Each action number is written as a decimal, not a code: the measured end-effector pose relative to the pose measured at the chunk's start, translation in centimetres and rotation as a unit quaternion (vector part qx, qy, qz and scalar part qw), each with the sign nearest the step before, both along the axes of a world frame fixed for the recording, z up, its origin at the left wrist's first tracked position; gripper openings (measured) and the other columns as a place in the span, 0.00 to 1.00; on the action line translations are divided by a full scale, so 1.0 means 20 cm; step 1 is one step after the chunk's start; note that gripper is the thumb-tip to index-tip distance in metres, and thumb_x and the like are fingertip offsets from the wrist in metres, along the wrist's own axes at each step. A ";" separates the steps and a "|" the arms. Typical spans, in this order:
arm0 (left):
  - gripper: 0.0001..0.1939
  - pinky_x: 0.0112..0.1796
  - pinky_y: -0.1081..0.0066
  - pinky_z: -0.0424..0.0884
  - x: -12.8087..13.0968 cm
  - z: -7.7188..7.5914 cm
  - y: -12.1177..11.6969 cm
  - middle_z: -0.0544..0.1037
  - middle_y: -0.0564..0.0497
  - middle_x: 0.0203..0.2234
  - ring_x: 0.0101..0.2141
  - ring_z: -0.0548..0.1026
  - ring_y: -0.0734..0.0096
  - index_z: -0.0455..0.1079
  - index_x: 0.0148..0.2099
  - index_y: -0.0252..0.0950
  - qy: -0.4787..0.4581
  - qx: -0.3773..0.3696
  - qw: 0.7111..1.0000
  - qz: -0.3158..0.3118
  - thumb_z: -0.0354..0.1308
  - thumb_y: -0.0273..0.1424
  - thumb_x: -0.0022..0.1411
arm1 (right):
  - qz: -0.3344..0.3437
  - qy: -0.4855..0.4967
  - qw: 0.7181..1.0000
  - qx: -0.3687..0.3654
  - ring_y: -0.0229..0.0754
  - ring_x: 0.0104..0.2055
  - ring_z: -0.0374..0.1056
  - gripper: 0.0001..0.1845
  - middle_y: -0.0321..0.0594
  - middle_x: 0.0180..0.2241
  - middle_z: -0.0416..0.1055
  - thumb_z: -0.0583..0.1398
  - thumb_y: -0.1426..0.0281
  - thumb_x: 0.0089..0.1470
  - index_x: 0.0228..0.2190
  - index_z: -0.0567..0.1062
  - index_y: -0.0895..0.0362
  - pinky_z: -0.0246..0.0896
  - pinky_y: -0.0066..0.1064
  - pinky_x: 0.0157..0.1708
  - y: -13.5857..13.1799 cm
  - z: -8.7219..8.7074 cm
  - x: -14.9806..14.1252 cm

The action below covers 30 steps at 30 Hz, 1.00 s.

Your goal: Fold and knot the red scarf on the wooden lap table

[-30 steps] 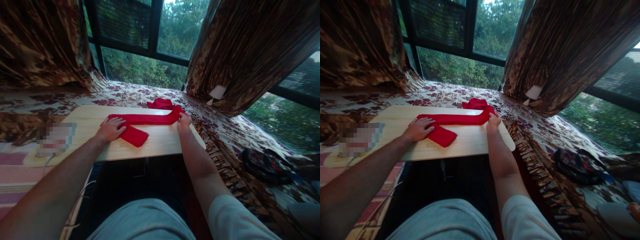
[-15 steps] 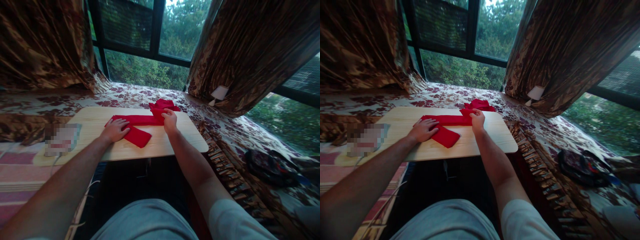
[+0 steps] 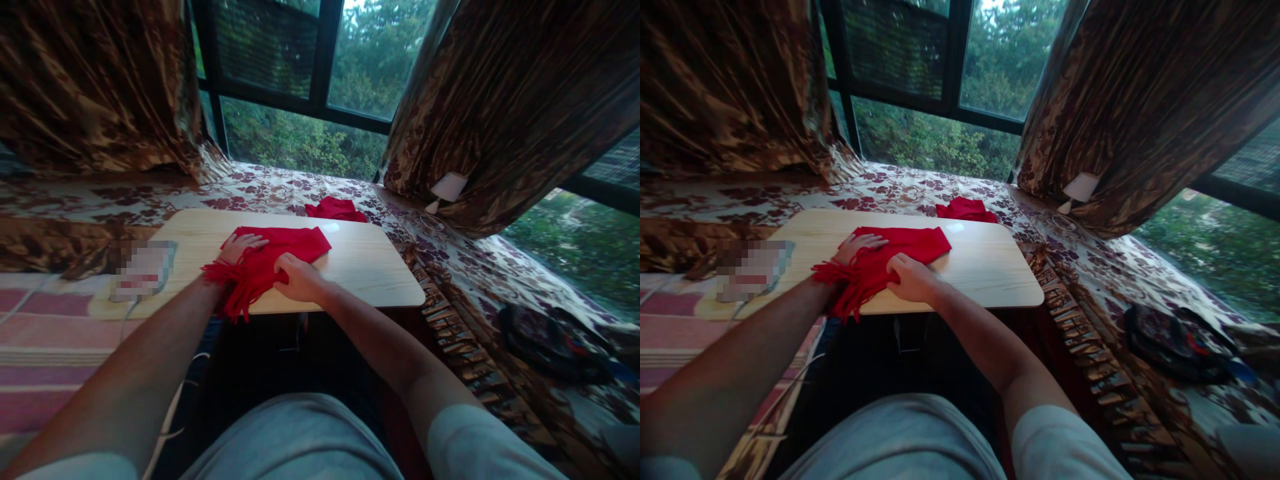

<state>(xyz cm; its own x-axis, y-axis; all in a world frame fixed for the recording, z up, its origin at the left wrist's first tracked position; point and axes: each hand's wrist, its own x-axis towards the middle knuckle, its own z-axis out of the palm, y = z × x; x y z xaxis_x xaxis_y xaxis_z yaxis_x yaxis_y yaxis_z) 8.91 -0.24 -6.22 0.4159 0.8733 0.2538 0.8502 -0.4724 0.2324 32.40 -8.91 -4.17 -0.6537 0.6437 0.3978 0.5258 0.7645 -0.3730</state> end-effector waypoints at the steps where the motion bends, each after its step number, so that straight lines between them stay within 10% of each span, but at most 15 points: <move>1: 0.25 0.64 0.53 0.52 -0.01 -0.01 0.01 0.70 0.51 0.63 0.64 0.64 0.60 0.72 0.62 0.49 0.014 0.011 1.000 -0.018 0.51 0.35 0.64 | -0.012 0.000 1.000 -0.005 0.44 0.44 0.66 0.15 0.42 0.44 0.68 0.63 0.72 0.52 0.43 0.70 0.55 0.65 0.36 0.47 0.00 0.01 0.00; 7: 0.30 0.64 0.47 0.47 -0.04 -0.06 0.07 0.64 0.50 0.67 0.67 0.59 0.55 0.62 0.69 0.54 0.047 -0.017 0.999 -0.021 0.50 0.39 0.65 | 0.030 -0.101 0.992 0.066 0.50 0.60 0.61 0.32 0.51 0.59 0.65 0.59 0.79 0.52 0.59 0.65 0.59 0.59 0.41 0.59 0.01 0.05 -0.06; 16: 0.30 0.64 0.46 0.47 -0.04 -0.04 0.06 0.64 0.50 0.67 0.67 0.58 0.55 0.62 0.69 0.54 0.034 -0.021 0.999 -0.032 0.48 0.37 0.66 | -0.111 -0.132 0.980 0.095 0.56 0.54 0.66 0.38 0.55 0.60 0.65 0.63 0.69 0.55 0.64 0.61 0.57 0.63 0.50 0.55 -0.07 0.04 -0.19; 21: 0.30 0.65 0.50 0.46 -0.02 -0.07 0.03 0.65 0.48 0.67 0.66 0.59 0.54 0.65 0.68 0.47 0.024 0.019 0.999 -0.024 0.51 0.42 0.64 | -0.177 0.049 0.981 -0.058 0.50 0.47 0.71 0.13 0.43 0.42 0.77 0.61 0.69 0.55 0.43 0.77 0.53 0.66 0.43 0.52 0.08 0.05 -0.21; 23: 0.30 0.65 0.50 0.45 0.00 -0.07 0.01 0.67 0.46 0.65 0.66 0.60 0.52 0.68 0.66 0.45 0.017 0.039 0.999 -0.008 0.51 0.46 0.65 | -0.239 0.236 0.923 -0.189 0.45 0.39 0.73 0.08 0.39 0.34 0.77 0.58 0.65 0.59 0.36 0.77 0.54 0.69 0.37 0.43 0.22 0.07 -0.17; 27: 0.31 0.65 0.48 0.47 0.05 -0.04 -0.03 0.68 0.44 0.64 0.65 0.61 0.52 0.69 0.65 0.43 0.010 0.040 0.999 0.010 0.47 0.51 0.67 | -0.327 0.551 0.676 -0.362 0.41 0.25 0.71 0.14 0.36 0.24 0.73 0.60 0.57 0.59 0.34 0.72 0.56 0.69 0.33 0.28 0.47 0.08 0.01; 30: 0.30 0.65 0.48 0.46 0.06 -0.03 -0.04 0.68 0.46 0.64 0.65 0.61 0.53 0.69 0.65 0.45 0.013 0.041 0.999 0.010 0.48 0.50 0.67 | -0.335 0.588 0.637 -0.370 0.38 0.22 0.69 0.13 0.33 0.23 0.72 0.60 0.59 0.60 0.34 0.71 0.57 0.69 0.30 0.25 0.55 0.00 0.14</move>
<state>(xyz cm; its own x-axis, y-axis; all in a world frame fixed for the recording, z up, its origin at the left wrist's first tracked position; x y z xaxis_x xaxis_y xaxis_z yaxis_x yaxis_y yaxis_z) 10.02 -1.09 -6.74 0.4054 0.8587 0.3137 0.8652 -0.4712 0.1718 35.28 2.00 -4.16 0.3357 0.9172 -0.2146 -0.3333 -0.0975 -0.9378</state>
